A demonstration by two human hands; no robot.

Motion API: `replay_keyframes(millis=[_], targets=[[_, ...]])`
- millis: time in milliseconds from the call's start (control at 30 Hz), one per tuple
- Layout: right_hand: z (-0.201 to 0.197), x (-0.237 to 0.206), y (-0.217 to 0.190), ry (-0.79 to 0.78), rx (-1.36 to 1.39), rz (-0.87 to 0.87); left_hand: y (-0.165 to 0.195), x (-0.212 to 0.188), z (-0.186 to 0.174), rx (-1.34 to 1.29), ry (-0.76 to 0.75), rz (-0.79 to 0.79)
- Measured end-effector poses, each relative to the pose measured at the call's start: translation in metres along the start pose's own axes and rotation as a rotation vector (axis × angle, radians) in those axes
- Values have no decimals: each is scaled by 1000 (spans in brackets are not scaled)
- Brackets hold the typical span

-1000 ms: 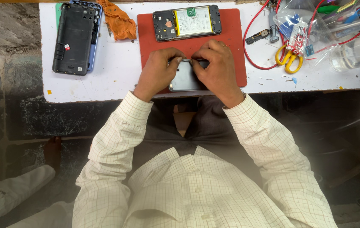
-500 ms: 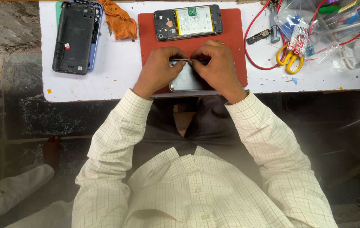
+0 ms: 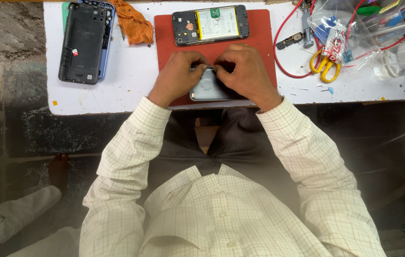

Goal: The person handles a smartphone at a repair bench, opens its back cover, and works on the exposed internals including the battery and screen assembly. They peel a protective film from a screen panel, align it with the phone body, and press the assembly together by hand.

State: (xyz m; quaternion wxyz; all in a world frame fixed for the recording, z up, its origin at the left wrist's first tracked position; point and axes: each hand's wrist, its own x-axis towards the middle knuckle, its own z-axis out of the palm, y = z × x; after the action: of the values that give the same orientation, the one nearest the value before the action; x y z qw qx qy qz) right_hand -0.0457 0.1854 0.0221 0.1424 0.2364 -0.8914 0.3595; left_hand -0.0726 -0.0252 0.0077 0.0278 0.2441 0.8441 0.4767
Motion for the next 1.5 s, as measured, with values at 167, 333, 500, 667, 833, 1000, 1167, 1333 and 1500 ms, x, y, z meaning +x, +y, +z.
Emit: replay_keyframes(millis=[167,333,500,667,833,1000,1167,1333,1500], targets=[[3,1,-3,23,-105,-85,-8,7,-4,-60,-95,-79],[6,-1,-4,80,-169,-158,-11,9,-7,-61,-118,-59],[9,-1,-2,87,-224,-167,-3,6,1,41,4,36],[1,-7,3,60,-155,-195,6,0,4,85,46,-17],[-17,-13,13,15,-132,-146,5,4,3,73,21,-34],[-23,-13,17,-15,-79,-111,2,7,4,46,5,-19],[-20,-11,15,-21,-90,-141,1,8,4,31,5,-14],[-15,-8,14,9,-148,-186,4,8,4,23,12,-10],[-11,-7,13,40,-215,-205,5,7,4,33,-3,-69]])
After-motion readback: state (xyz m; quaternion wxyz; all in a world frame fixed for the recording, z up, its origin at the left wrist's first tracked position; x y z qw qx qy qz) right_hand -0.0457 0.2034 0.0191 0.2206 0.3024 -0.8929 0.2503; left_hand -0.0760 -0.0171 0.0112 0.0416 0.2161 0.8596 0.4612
